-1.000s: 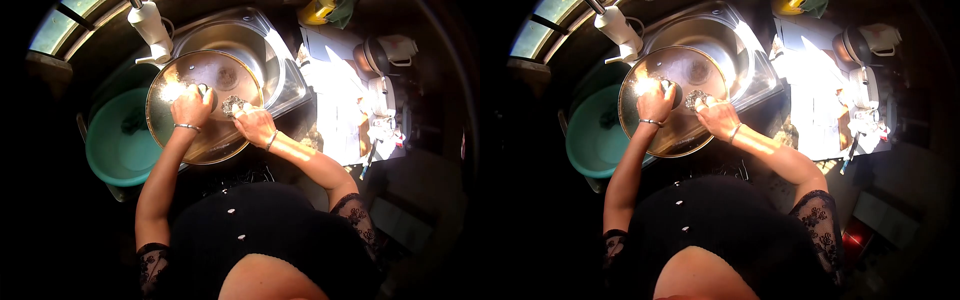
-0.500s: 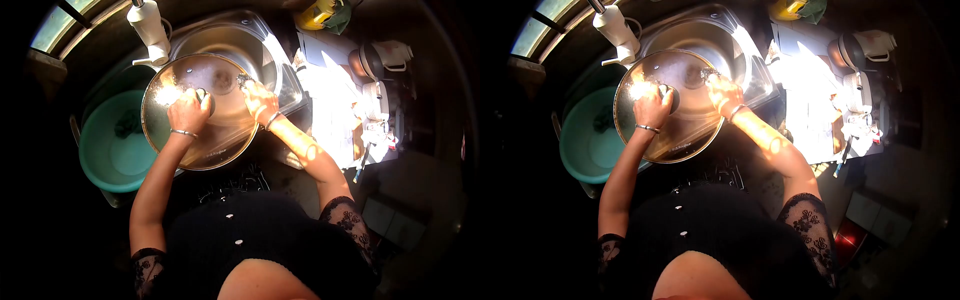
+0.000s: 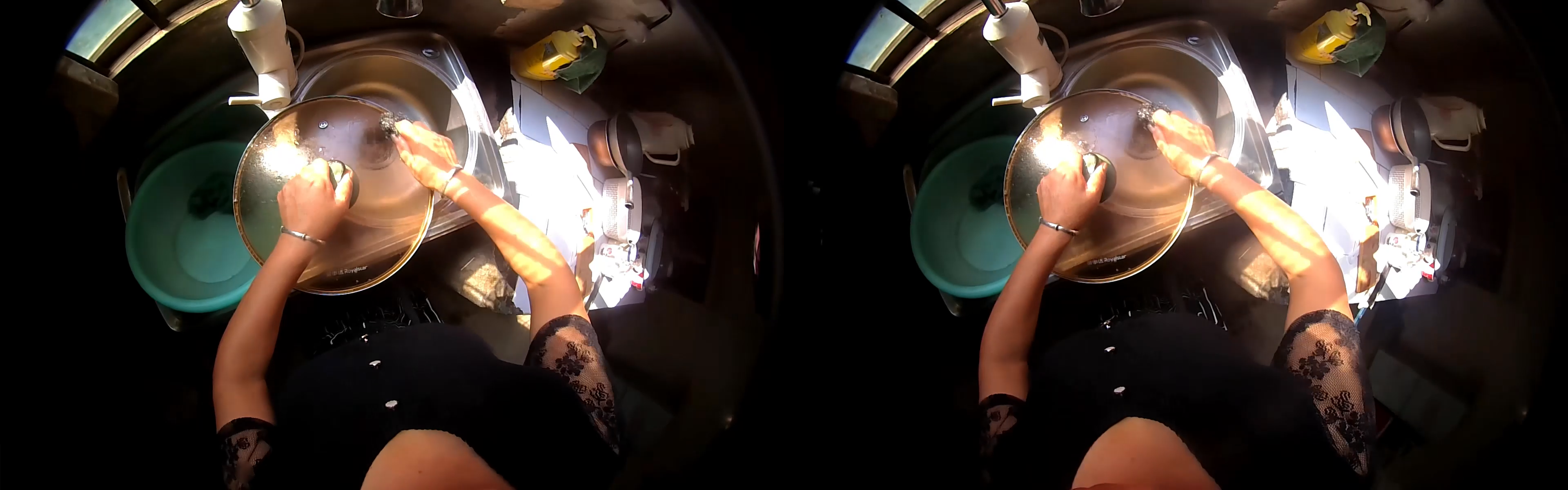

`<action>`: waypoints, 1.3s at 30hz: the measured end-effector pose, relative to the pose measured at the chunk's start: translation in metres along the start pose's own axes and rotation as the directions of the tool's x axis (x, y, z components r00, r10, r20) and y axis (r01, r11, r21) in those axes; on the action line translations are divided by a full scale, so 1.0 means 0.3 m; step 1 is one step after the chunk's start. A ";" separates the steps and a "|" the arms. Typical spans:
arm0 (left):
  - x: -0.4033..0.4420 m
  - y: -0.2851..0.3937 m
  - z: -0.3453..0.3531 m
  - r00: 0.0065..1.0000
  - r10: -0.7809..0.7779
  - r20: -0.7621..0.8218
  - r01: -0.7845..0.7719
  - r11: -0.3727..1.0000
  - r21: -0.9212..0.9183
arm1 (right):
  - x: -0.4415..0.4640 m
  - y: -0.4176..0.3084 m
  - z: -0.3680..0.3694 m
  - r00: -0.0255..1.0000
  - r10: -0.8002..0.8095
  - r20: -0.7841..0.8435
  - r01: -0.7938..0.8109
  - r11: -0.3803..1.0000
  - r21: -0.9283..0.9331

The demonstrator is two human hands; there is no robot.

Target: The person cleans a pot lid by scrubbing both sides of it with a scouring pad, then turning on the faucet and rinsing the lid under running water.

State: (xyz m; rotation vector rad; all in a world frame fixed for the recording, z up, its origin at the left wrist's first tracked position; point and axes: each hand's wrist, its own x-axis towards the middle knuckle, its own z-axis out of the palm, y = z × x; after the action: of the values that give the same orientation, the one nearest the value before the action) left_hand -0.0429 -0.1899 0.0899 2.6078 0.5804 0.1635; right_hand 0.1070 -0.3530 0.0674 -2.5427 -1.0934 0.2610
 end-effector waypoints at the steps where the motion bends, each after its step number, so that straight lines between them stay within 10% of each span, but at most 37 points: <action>1: 0.000 0.000 0.003 1.000 0.003 -0.012 -0.003 1.000 0.003 | 0.113 -0.013 0.000 0.998 -0.055 0.016 0.055 0.998 -0.024; 12: -0.013 0.012 -0.008 0.999 0.003 -0.036 -0.002 1.000 0.027 | -0.186 0.080 -0.014 0.960 -0.251 -0.121 0.255 0.967 0.015; 18: -0.010 0.007 0.004 1.000 0.000 -0.017 0.001 0.999 0.048 | 0.286 -0.080 0.057 0.968 -0.247 0.037 0.249 0.966 -0.067; 26: -0.007 0.006 0.012 0.999 -0.042 -0.013 0.043 0.998 0.044 | -0.299 -0.134 0.065 0.881 -0.461 -0.109 0.460 0.887 -0.036; 32: -0.012 0.006 0.008 1.000 -0.023 -0.020 0.024 0.996 0.084 | 0.032 0.025 0.015 0.997 -0.029 -0.070 0.022 0.996 -0.091; 39: -0.003 0.003 0.020 0.999 -0.038 -0.016 0.040 0.995 0.086 | -0.325 -0.155 0.088 0.917 -0.372 -0.148 0.368 0.928 -0.056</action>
State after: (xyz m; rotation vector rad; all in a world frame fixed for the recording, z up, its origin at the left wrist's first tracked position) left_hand -0.0422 -0.1933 0.0850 2.6787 0.6570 0.1482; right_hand 0.0015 -0.3878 0.0643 -2.2706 -1.4887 -0.0528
